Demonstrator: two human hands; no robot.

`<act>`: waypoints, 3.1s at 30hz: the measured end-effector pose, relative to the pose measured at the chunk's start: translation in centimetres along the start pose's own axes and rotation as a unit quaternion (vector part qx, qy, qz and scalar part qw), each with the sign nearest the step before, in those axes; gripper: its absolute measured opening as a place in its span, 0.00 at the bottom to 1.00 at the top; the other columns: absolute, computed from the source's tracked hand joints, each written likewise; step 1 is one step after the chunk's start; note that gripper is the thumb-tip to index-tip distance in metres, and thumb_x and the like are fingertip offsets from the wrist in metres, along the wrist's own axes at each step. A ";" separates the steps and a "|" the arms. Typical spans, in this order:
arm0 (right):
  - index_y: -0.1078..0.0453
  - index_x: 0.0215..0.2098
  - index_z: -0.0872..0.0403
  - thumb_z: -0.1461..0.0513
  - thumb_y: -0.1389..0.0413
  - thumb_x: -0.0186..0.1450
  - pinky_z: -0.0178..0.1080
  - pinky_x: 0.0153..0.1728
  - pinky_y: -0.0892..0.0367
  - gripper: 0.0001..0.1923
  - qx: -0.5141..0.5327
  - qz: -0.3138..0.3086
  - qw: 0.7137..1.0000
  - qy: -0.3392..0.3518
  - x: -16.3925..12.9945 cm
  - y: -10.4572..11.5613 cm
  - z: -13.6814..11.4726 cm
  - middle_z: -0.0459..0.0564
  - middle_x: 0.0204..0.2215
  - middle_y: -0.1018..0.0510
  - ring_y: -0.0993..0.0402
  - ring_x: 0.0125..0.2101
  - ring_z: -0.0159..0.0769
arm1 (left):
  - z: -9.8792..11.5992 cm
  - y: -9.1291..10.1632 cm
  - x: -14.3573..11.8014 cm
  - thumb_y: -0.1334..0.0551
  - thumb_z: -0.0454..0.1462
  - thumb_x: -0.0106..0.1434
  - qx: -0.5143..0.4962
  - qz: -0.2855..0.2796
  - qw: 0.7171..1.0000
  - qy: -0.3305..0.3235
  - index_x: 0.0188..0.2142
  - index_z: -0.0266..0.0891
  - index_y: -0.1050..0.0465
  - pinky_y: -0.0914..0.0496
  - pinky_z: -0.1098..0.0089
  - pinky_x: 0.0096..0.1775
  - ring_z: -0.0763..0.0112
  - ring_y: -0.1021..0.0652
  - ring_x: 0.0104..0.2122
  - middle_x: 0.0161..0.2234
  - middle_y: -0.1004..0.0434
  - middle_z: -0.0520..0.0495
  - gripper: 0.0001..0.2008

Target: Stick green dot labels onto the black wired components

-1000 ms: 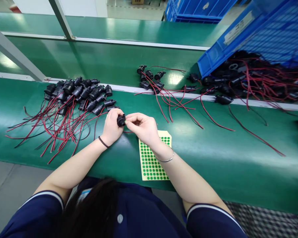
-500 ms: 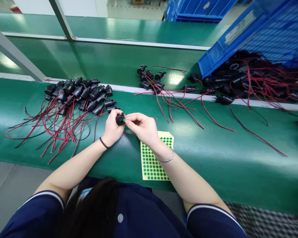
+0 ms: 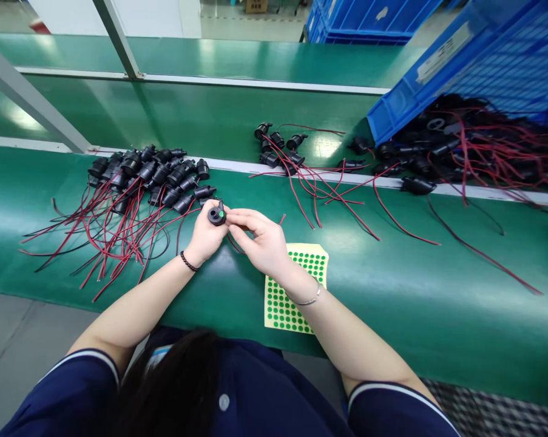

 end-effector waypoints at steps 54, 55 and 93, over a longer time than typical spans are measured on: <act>0.22 0.40 0.56 0.56 0.44 0.63 0.48 0.41 0.26 0.14 -0.297 0.081 0.944 -0.120 3.4 13.1 7.6 0.56 0.37 0.17 0.21 0.34 0.43 | 6.3 14.8 9.3 0.38 0.42 0.60 0.622 0.106 0.776 0.024 0.51 0.33 0.32 0.31 0.52 0.52 0.46 0.26 0.50 0.47 0.24 0.31 0.22; 0.22 0.41 0.57 0.57 0.44 0.63 0.47 0.42 0.27 0.14 -0.324 0.070 0.932 -0.149 3.9 13.6 8.4 0.57 0.37 0.17 0.21 0.35 0.43 | 5.9 14.7 9.4 0.39 0.42 0.60 0.623 0.102 0.775 0.025 0.51 0.32 0.32 0.31 0.51 0.53 0.45 0.26 0.51 0.48 0.25 0.30 0.22; 0.22 0.42 0.51 0.61 0.39 0.64 0.51 0.52 0.33 0.08 -0.322 -0.099 0.938 0.083 6.0 10.9 1.8 0.55 0.44 0.21 0.28 0.48 0.48 | 2.2 0.0 5.1 0.33 0.45 0.63 -0.390 0.139 0.907 0.073 0.36 0.41 0.37 0.23 0.68 0.43 0.73 0.18 0.34 0.32 0.23 0.53 0.15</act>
Point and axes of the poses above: each hand's wrist, its own x-axis towards the middle knuckle, its own y-axis out of the back of the hand, z = x × y, the point moved 5 cm from there along x, towards the middle knuckle
